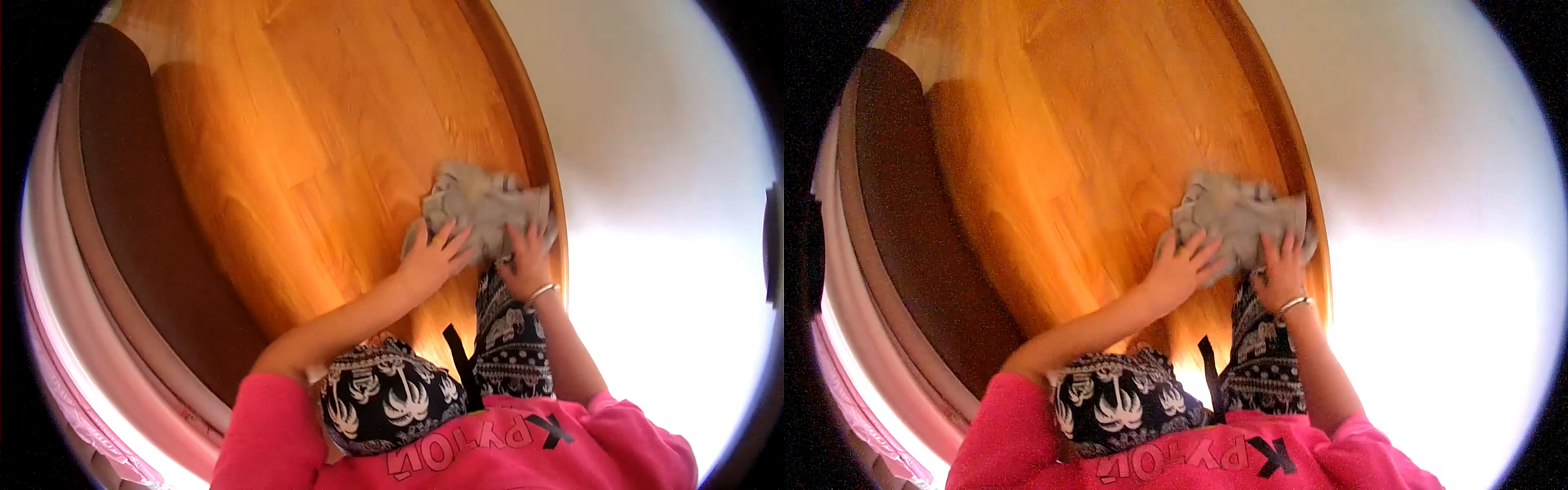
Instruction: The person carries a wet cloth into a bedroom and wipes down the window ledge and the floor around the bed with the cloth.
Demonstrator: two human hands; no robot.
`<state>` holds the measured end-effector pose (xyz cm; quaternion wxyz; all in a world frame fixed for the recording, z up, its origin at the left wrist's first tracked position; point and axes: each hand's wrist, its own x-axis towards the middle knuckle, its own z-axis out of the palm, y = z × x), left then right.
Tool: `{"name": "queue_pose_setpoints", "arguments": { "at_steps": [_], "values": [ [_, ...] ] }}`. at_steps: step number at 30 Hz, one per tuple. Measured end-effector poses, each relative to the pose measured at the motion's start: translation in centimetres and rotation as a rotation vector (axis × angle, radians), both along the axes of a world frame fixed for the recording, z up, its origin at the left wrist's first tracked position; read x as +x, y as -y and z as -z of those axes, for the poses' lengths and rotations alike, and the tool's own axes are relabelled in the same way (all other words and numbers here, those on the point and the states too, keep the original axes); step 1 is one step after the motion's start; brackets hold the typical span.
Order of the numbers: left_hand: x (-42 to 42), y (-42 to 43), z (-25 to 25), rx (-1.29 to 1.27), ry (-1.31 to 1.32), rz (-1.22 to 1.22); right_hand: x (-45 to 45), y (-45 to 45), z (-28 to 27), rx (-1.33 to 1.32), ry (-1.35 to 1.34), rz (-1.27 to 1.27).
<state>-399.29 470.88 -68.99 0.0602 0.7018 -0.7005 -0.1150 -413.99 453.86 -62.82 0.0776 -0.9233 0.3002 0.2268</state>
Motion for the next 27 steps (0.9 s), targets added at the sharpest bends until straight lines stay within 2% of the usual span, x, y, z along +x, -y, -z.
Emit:
{"name": "queue_pose_setpoints", "arguments": {
  "at_steps": [1, 3, 4, 5, 6, 7, 10, 13, 15, 17, 19, 20, 21, 23, 27],
  "values": [
    [-0.1, 0.0, 2.0, 0.002, 0.020, 0.005, 0.6, -0.1, 1.4, 0.002, 0.020, 0.005],
    [0.5, 0.2, 4.5, 0.013, -0.234, 0.116, 2.5, -0.6, 3.7, 0.230, -0.125, 0.276],
    [1.2, 0.7, 4.5, 0.026, -0.228, 0.121, 3.8, -0.9, 4.5, 0.243, -0.119, 0.281],
    [2.2, 1.3, 4.5, 0.069, -0.210, 0.132, 5.7, -0.8, 5.3, 0.176, -0.136, 0.235],
    [4.1, 2.3, 2.8, 0.060, -0.193, 0.101, 9.0, 0.1, 3.6, 0.056, -0.152, 0.146],
    [6.2, 2.4, 3.1, 0.047, -0.115, 0.039, 11.5, 0.5, 4.3, 0.017, -0.071, 0.069],
    [13.8, 5.8, 3.4, -0.050, -0.019, -0.090, 19.4, 5.0, 5.9, -0.026, 0.058, -0.072],
    [21.3, 8.7, -0.2, -0.014, 0.160, -0.242, 26.8, 8.9, 4.9, -0.045, 0.215, -0.084],
    [23.6, 8.7, -3.0, 0.066, -0.143, -0.512, 27.4, 10.2, 2.5, 0.150, 0.147, -0.188],
    [21.8, 4.8, -2.0, 0.055, -0.068, -0.373, 23.7, 8.0, 3.8, 0.059, 0.191, -0.373],
    [16.0, -0.9, -1.7, -0.055, -0.279, -0.557, 19.4, 4.9, 3.8, 0.042, 0.141, -0.555],
    [14.1, -3.2, -0.4, -0.023, -0.393, -0.569, 17.2, 3.1, 4.0, 0.089, 0.143, -0.572],
    [11.6, -8.0, 1.2, 0.049, -0.091, -0.307, 15.0, 1.0, 3.7, 0.130, 0.148, -0.597],
    [7.2, -10.2, -3.0, 0.251, -0.199, -0.461, 12.0, -2.4, 3.3, 0.273, 0.192, -0.483],
    [7.5, -8.7, -0.2, 0.305, -0.212, -0.609, 14.5, -2.3, 4.3, 0.226, 0.110, -0.469]
  ]
}}
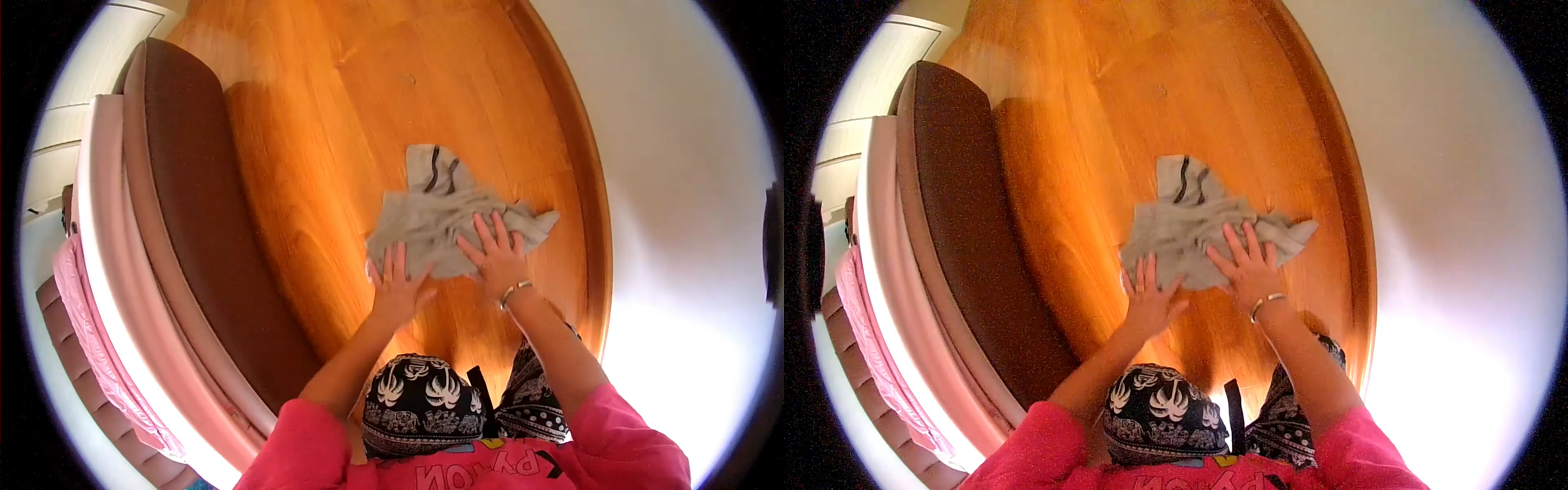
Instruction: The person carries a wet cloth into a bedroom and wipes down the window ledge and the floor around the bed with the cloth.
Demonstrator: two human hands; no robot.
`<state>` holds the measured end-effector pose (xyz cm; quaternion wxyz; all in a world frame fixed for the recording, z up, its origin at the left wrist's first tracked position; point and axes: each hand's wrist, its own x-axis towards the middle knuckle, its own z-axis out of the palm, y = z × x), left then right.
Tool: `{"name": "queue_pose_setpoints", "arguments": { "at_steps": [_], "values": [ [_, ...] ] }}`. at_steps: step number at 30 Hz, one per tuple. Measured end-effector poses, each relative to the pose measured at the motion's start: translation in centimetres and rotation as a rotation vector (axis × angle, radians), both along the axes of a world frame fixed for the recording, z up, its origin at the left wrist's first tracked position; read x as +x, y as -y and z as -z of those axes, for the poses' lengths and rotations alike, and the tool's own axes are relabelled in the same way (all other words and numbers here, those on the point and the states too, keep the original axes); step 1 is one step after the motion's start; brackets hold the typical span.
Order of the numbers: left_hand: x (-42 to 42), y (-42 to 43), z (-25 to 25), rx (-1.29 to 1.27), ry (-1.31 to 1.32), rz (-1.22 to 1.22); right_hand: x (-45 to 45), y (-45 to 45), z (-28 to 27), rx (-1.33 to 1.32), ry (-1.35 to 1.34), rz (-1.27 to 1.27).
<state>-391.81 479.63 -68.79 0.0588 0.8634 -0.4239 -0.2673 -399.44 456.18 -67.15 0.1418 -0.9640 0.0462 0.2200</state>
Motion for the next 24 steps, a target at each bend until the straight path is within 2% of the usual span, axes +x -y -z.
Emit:
{"name": "queue_pose_setpoints", "arguments": {
  "at_steps": [3, 6, 8, 11, 18, 19, 20, 24],
  "values": [
    [8.8, 6.8, 1.6, -0.014, 0.097, -0.077, 7.4, 4.0, 0.7, -0.016, 0.137, 0.057],
    [18.2, 10.5, 0.3, -0.069, 0.103, -0.037, 15.7, 7.8, -0.2, -0.011, 0.176, 0.056],
    [18.4, 10.9, -1.6, 0.095, 0.010, 0.056, 13.8, 7.8, -1.4, 0.037, 0.212, 0.046],
    [18.8, 11.2, -0.8, 0.023, 0.050, 0.007, 15.1, 7.0, -1.6, -0.058, 0.095, 0.070],
    [15.4, 13.2, -1.8, 0.111, -0.051, -0.169, 16.5, 5.4, -2.0, -0.204, -0.071, 0.145],
    [15.6, 13.3, -1.6, 0.110, -0.050, -0.200, 16.9, 5.0, -2.1, -0.203, -0.087, 0.132],
    [15.9, 12.6, 1.1, 0.072, -0.055, -0.137, 17.2, 4.7, -2.4, -0.220, -0.118, 0.127],
    [18.2, 13.5, -2.2, 0.212, -0.128, -0.118, 18.8, 4.4, -2.6, -0.190, -0.157, 0.174]
  ]
}}
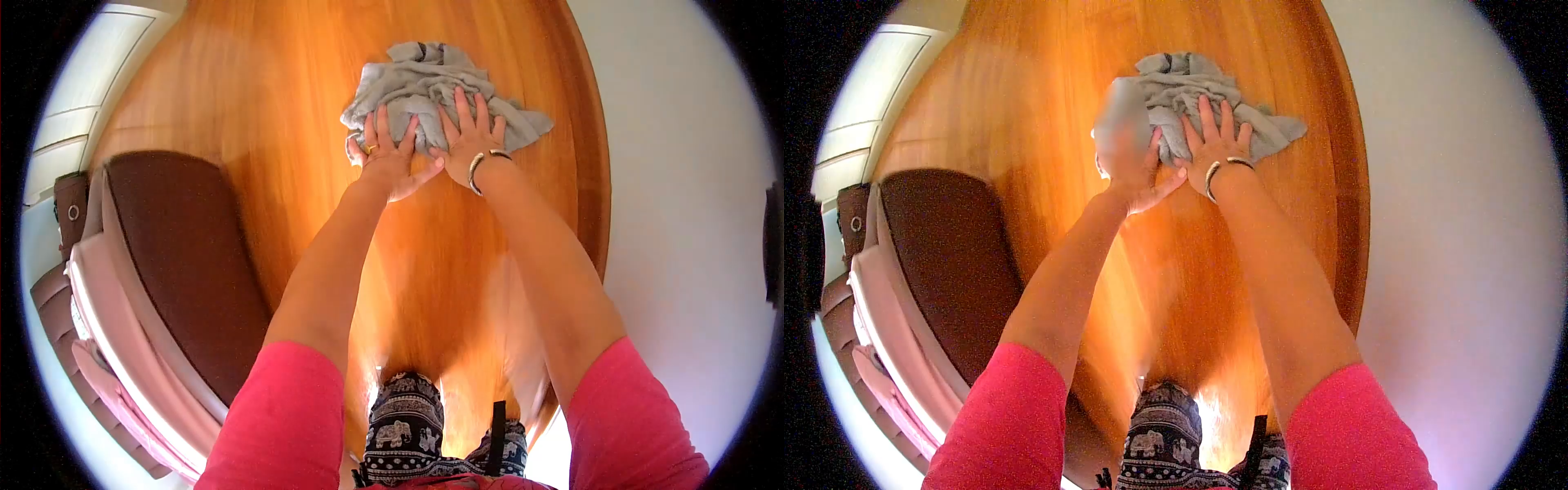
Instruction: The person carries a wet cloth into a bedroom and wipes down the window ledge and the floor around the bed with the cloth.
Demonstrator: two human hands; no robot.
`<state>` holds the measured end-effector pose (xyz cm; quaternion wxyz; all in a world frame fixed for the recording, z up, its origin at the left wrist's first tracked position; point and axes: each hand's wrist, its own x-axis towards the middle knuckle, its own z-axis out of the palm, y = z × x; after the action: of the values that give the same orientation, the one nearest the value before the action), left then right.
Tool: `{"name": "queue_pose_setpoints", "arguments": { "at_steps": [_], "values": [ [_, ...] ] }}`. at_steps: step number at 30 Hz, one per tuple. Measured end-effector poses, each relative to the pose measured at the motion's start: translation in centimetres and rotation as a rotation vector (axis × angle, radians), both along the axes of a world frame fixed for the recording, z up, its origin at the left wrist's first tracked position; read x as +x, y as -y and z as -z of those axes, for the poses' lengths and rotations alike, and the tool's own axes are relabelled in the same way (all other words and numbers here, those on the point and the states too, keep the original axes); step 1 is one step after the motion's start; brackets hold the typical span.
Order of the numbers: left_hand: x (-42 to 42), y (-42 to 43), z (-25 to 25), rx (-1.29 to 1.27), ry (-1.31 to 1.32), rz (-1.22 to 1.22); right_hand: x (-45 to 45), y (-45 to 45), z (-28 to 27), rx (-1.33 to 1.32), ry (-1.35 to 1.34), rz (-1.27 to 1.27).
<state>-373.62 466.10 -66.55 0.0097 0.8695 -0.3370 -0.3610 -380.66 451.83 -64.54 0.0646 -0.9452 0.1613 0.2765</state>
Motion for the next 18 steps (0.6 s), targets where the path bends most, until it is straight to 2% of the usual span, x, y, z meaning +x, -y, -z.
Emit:
{"name": "queue_pose_setpoints", "arguments": {
  "at_steps": [7, 9, 11, 15, 17, 18],
  "values": [
    [-0.8, -1.6, 1.2, -0.144, -0.092, -0.032, 1.6, -1.4, 0.7, -0.081, -0.159, 0.032],
    [-1.0, -3.2, 0.8, -0.241, -0.146, -0.043, 1.3, -2.2, 0.7, -0.144, -0.030, 0.030],
    [-2.0, -2.8, 0.6, -0.225, -0.044, -0.011, 1.0, -1.7, 1.2, -0.156, -0.016, 0.049],
    [-2.5, -3.9, -0.3, -0.255, -0.066, -0.026, 0.6, -1.9, 1.8, -0.183, -0.068, 0.033],
    [-2.3, -5.0, 0.0, -0.454, 0.063, 0.013, 0.6, -1.8, 2.0, -0.180, -0.069, 0.026],
    [-2.8, -6.0, 0.1, -0.456, 0.070, 0.014, 0.8, -1.5, 2.1, -0.190, -0.060, 0.020]
  ]
}}
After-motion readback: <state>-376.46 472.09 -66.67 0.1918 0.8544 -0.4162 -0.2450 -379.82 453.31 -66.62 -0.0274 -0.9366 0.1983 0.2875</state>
